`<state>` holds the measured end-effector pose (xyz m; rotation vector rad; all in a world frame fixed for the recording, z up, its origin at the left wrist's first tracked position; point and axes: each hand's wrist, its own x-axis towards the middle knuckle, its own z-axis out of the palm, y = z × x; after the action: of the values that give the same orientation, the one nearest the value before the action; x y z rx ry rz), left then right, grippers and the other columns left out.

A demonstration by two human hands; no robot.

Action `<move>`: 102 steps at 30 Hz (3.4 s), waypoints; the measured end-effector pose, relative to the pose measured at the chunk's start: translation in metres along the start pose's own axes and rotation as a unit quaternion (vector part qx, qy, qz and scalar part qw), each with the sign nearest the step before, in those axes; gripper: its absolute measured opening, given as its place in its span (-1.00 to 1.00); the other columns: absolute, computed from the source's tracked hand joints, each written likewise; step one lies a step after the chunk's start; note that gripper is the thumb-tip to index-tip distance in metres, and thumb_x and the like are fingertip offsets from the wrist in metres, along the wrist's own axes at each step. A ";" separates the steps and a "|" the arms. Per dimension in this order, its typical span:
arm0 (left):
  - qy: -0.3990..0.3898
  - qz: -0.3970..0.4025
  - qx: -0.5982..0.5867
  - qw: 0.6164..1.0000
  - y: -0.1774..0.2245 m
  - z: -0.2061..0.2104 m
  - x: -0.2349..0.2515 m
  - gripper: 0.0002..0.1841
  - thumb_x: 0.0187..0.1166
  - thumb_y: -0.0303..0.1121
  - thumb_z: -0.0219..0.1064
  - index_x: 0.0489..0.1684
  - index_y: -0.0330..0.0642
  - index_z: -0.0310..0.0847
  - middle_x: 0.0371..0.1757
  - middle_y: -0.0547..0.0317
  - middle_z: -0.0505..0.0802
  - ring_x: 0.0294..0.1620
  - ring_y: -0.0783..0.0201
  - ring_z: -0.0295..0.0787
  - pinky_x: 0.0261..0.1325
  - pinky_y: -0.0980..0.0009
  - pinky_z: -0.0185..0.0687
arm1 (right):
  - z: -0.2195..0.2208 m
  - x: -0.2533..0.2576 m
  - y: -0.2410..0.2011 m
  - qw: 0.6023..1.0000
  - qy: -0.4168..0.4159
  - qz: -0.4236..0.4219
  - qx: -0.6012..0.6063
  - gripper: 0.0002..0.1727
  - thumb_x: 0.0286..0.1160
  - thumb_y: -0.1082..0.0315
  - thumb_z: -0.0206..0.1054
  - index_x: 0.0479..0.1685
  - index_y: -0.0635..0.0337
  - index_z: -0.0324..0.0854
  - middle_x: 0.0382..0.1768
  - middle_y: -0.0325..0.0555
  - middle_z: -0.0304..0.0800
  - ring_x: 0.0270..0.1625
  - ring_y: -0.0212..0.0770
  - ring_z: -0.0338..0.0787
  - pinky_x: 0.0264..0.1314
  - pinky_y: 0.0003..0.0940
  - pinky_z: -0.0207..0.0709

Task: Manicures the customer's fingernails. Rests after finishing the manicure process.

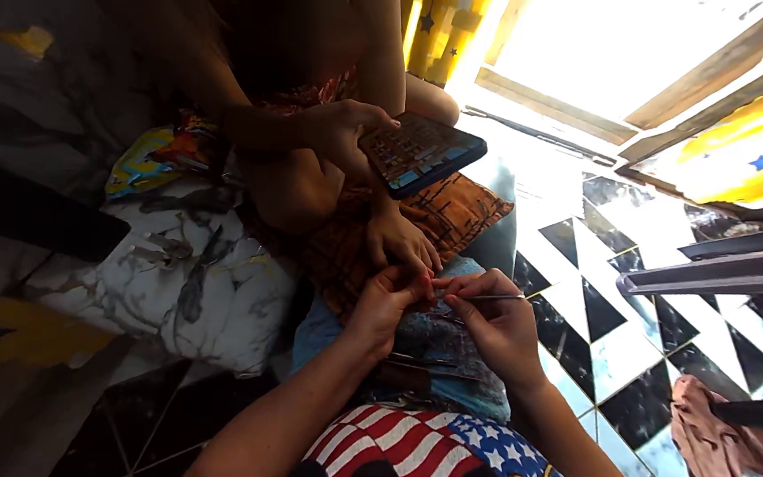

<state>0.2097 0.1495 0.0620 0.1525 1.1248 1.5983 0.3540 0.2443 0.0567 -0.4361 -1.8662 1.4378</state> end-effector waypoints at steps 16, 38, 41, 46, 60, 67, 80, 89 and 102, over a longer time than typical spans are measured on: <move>0.003 0.015 0.002 1.000 -0.005 0.000 0.001 -0.89 0.55 -0.61 0.38 -0.07 -0.36 0.64 -0.24 0.07 0.84 -0.26 0.27 0.85 -0.04 0.38 0.83 | 0.000 0.001 -0.005 0.994 -0.013 -0.024 -0.110 -0.89 0.43 0.52 0.40 -0.20 0.18 0.58 -0.07 -0.14 0.92 0.02 -0.34 0.92 -0.04 -0.51 0.81; 0.013 0.032 0.004 0.999 -0.009 0.003 0.003 -0.89 0.50 -0.62 0.43 -0.13 -0.36 0.65 -0.27 0.06 0.86 -0.31 0.29 0.85 -0.09 0.41 0.83 | 0.001 0.004 -0.007 0.974 -0.032 -0.068 -0.212 -0.95 0.48 0.46 0.36 -0.20 0.24 0.63 -0.09 -0.13 0.91 -0.06 -0.48 0.88 -0.07 -0.62 0.75; 0.005 0.025 0.005 1.000 -0.006 0.000 0.002 -0.90 0.52 -0.61 0.41 -0.11 -0.35 0.66 -0.26 0.06 0.86 -0.28 0.28 0.85 -0.06 0.40 0.83 | -0.007 0.002 -0.006 0.983 -0.063 -0.059 -0.165 -0.94 0.50 0.47 0.37 -0.18 0.21 0.60 -0.04 -0.12 0.91 0.04 -0.38 0.90 0.03 -0.52 0.80; -0.009 0.006 0.003 1.000 -0.003 -0.001 0.001 -0.92 0.60 -0.60 0.33 -0.08 -0.35 0.67 -0.27 0.08 0.86 -0.27 0.28 0.84 -0.04 0.39 0.82 | -0.006 0.004 -0.005 1.000 -0.004 0.020 0.003 -0.86 0.43 0.57 0.43 -0.18 0.21 0.58 -0.10 -0.06 0.92 0.02 -0.18 0.94 0.04 -0.37 0.86; -0.023 -0.025 -0.021 0.999 0.006 -0.002 -0.004 -0.90 0.68 -0.60 0.22 -0.10 -0.29 0.65 -0.27 0.11 0.85 -0.27 0.31 0.83 -0.03 0.42 0.80 | 0.014 -0.007 0.014 0.987 0.065 0.022 0.148 -0.84 0.48 0.56 0.44 -0.14 0.17 0.56 -0.08 0.01 0.90 0.01 -0.16 0.93 0.03 -0.35 0.84; -0.019 -0.032 -0.024 0.999 0.006 -0.003 -0.003 -0.88 0.69 -0.60 0.19 -0.08 -0.28 0.64 -0.27 0.10 0.85 -0.27 0.30 0.83 -0.03 0.41 0.80 | 0.018 -0.010 0.020 0.968 0.076 0.054 0.235 -0.84 0.47 0.55 0.46 -0.17 0.17 0.58 -0.09 0.02 0.87 0.05 -0.14 0.91 0.16 -0.26 0.81; -0.041 -0.033 -0.051 0.997 0.004 -0.006 -0.001 -0.85 0.70 -0.60 0.15 -0.08 -0.27 0.65 -0.21 0.07 0.87 -0.23 0.29 0.86 -0.03 0.41 0.81 | 0.033 -0.015 0.023 0.887 0.146 0.141 0.415 -0.87 0.42 0.56 0.47 -0.26 0.16 0.64 -0.12 0.04 0.87 0.00 -0.17 0.91 0.13 -0.26 0.80; -0.039 -0.030 -0.034 0.998 0.004 -0.005 0.000 -0.85 0.72 -0.59 0.13 -0.10 -0.26 0.64 -0.24 0.07 0.87 -0.25 0.30 0.85 -0.05 0.42 0.80 | 0.028 -0.018 0.020 0.901 0.133 0.133 0.392 -0.86 0.41 0.54 0.50 -0.23 0.15 0.65 -0.10 0.03 0.87 0.05 -0.16 0.90 0.17 -0.26 0.78; -0.041 -0.008 -0.007 0.999 0.002 -0.004 0.000 -0.88 0.69 -0.63 0.16 -0.05 -0.30 0.61 -0.23 0.06 0.86 -0.28 0.29 0.84 -0.07 0.41 0.82 | 0.012 -0.006 0.015 0.969 0.083 0.086 0.215 -0.85 0.45 0.61 0.42 -0.18 0.25 0.55 -0.10 0.05 0.88 -0.02 -0.18 0.93 0.01 -0.35 0.82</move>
<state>0.2060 0.1479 0.0611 0.1969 1.0491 1.5723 0.3473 0.2373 0.0398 -0.4918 -1.3614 1.8068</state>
